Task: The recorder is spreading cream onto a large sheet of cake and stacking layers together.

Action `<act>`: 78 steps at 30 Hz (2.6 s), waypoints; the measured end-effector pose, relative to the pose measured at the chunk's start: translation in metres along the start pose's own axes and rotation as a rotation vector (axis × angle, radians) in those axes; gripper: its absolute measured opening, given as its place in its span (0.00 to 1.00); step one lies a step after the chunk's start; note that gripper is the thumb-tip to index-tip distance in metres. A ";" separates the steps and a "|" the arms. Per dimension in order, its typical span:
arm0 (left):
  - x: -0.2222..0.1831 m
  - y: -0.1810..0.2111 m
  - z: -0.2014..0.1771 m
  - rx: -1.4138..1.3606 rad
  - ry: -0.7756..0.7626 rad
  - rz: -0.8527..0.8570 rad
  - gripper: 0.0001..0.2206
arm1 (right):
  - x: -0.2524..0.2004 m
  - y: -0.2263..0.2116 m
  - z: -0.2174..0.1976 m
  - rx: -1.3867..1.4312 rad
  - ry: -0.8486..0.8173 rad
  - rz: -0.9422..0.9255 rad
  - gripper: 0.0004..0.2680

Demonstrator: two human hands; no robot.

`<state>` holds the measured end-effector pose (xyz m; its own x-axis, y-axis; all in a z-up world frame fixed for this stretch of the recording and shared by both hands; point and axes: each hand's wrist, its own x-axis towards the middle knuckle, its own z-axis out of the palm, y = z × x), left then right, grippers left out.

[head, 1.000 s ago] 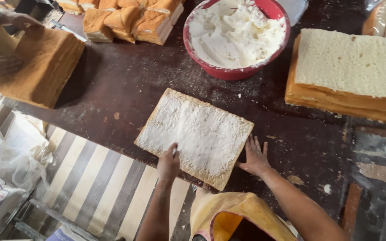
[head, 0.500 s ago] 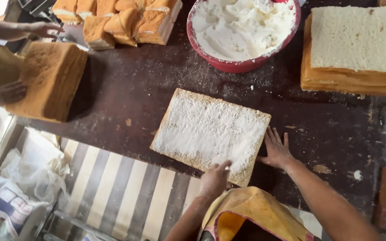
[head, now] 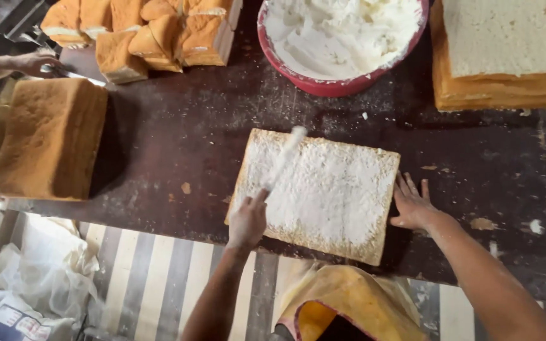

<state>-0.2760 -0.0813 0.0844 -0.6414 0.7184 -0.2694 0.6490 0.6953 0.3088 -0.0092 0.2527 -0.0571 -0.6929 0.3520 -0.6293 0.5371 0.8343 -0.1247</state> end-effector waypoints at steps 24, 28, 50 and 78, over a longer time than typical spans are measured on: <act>0.041 -0.067 0.050 0.363 0.138 -0.027 0.24 | 0.013 0.003 0.008 -0.109 -0.119 0.101 0.49; 0.039 -0.091 0.016 0.388 0.143 -0.088 0.25 | 0.011 -0.001 0.008 -0.089 -0.134 0.115 0.50; -0.035 0.137 0.105 -0.573 -0.454 -0.096 0.21 | -0.018 -0.008 -0.013 0.009 -0.040 0.059 0.49; -0.172 0.126 0.227 -0.720 0.066 -0.045 0.15 | -0.004 0.001 0.005 -0.061 0.134 -0.058 0.50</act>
<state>0.0088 -0.1119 -0.0369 -0.6990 0.6709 -0.2476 0.2054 0.5199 0.8292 -0.0033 0.2505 -0.0580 -0.7824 0.3523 -0.5136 0.4666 0.8778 -0.1086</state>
